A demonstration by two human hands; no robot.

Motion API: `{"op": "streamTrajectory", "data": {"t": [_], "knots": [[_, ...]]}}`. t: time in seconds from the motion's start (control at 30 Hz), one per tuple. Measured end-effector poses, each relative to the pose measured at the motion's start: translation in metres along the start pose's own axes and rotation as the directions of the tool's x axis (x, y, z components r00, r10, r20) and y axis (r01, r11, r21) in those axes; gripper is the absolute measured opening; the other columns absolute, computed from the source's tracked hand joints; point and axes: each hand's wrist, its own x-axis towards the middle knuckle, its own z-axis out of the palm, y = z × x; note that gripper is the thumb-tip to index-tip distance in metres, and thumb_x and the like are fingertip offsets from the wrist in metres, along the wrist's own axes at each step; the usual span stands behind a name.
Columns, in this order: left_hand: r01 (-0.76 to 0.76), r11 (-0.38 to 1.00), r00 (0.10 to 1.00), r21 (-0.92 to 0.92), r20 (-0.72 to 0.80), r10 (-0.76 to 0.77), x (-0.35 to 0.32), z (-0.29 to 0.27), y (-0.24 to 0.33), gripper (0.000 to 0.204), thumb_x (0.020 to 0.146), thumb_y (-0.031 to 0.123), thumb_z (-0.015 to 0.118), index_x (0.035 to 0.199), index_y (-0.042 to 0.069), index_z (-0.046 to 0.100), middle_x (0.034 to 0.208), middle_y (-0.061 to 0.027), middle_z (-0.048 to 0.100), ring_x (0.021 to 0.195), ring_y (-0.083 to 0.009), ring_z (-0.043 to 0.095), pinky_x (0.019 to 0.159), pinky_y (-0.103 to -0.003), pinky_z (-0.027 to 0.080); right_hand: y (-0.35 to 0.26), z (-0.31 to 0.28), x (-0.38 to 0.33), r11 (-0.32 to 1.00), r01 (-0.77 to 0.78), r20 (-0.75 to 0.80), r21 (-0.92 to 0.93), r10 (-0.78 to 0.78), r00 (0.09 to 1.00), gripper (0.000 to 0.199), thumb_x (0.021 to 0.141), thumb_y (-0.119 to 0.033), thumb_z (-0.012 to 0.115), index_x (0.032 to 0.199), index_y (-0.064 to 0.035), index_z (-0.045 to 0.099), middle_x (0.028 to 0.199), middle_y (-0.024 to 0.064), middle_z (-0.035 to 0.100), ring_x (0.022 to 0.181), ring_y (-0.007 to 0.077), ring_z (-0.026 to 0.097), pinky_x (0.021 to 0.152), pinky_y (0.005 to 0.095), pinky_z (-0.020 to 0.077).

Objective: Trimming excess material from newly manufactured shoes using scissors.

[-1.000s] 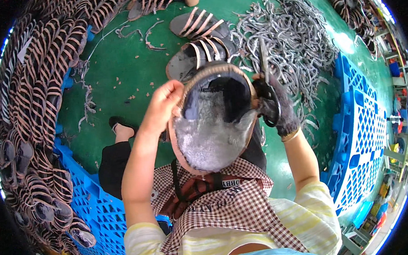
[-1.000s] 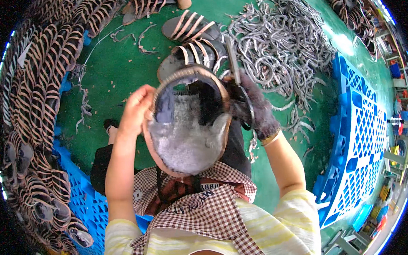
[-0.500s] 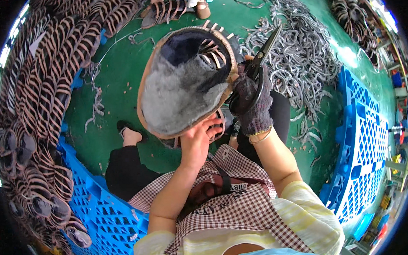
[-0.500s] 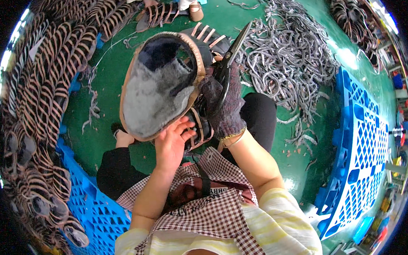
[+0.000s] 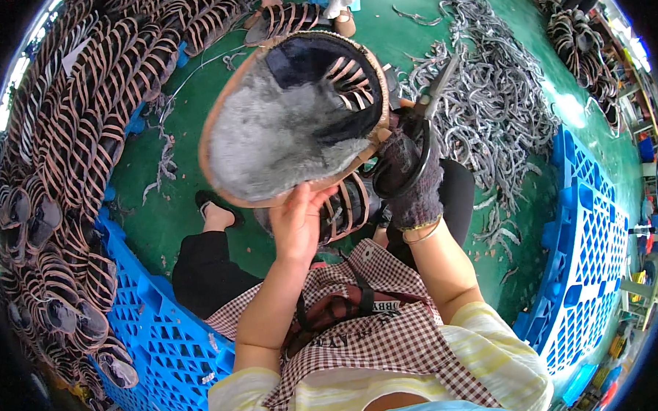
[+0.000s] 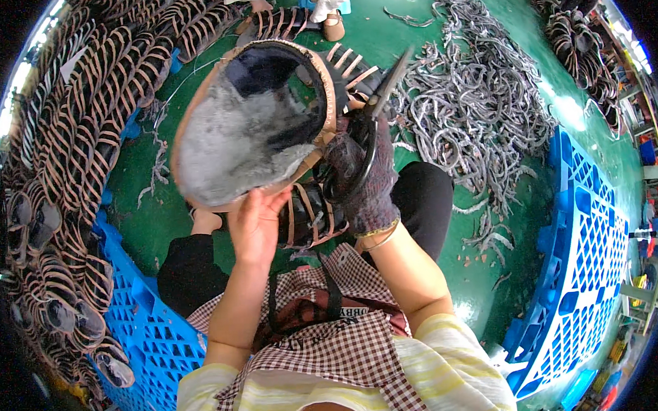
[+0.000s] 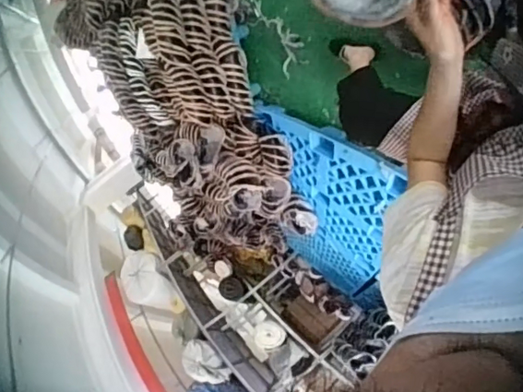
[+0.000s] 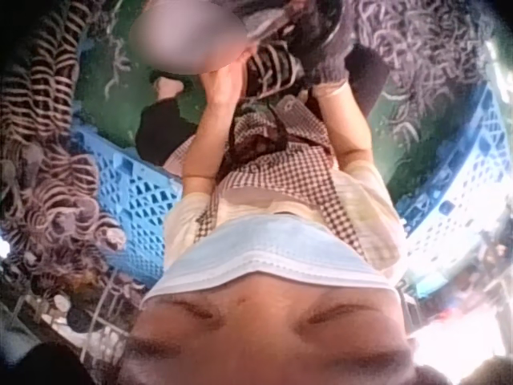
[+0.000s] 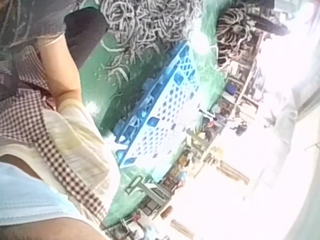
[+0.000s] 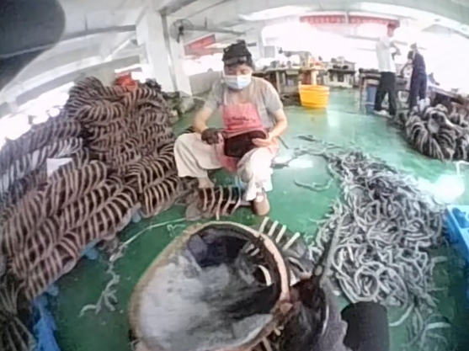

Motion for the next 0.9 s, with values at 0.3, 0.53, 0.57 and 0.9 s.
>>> {"op": "streamTrajectory", "data": {"t": [0.3, 0.53, 0.57, 0.9], "knots": [[-0.43, 0.874, 0.899, 0.225, 0.017, 0.438, 0.002, -0.028, 0.049, 0.007, 0.084, 0.004, 0.054, 0.087, 0.0, 0.059, 0.093, -0.0039, 0.058, 0.085, -0.011, 0.052, 0.081, -0.027, 0.042, -0.013, -0.029, -0.019, 0.439, 0.664, 0.683, -0.606, -0.142, 0.717, 0.053, 0.057, -0.025, 0.074, 0.103, -0.0083, 0.053, 0.079, 0.0112, 0.054, 0.068, 0.0316, 0.053, 0.058, 0.0391, 0.0407], [-0.458, 0.835, 0.883, 0.306, 0.046, 0.467, -0.019, -0.041, 0.052, 0.01, 0.083, 0.008, 0.058, 0.079, -0.001, 0.057, 0.081, -0.0008, 0.056, 0.074, -0.0069, 0.048, 0.07, -0.022, 0.039, -0.019, -0.026, -0.027, 0.679, 0.455, 0.664, -0.576, 0.065, 0.745, 0.036, 0.068, -0.022, 0.067, 0.101, -0.0096, 0.056, 0.075, 0.014, 0.055, 0.068, 0.0314, 0.057, 0.055, 0.0387, 0.044], [-0.485, 0.814, 0.863, 0.319, 0.029, 0.504, -0.018, -0.039, 0.05, 0.01, 0.083, 0.008, 0.058, 0.082, -0.002, 0.057, 0.084, -0.0019, 0.057, 0.076, -0.0075, 0.049, 0.073, -0.023, 0.04, -0.026, -0.023, -0.029, 0.79, 0.232, 0.619, -0.567, 0.223, 0.753, 0.035, 0.071, -0.028, 0.066, 0.101, -0.0111, 0.056, 0.075, 0.0138, 0.055, 0.069, 0.0312, 0.057, 0.055, 0.0392, 0.0444], [-0.447, 0.773, 0.871, 0.449, 0.024, 0.49, -0.019, -0.052, 0.059, 0.015, 0.085, 0.007, 0.054, 0.095, -0.004, 0.056, 0.097, -0.0065, 0.057, 0.089, -0.011, 0.051, 0.085, -0.027, 0.039, -0.045, -0.018, -0.021, 0.492, 0.52, 0.681, -0.698, 0.234, 0.693, 0.04, 0.063, -0.021, 0.069, 0.099, -0.0073, 0.057, 0.081, 0.0135, 0.058, 0.07, 0.0325, 0.057, 0.06, 0.0377, 0.0438]]}}
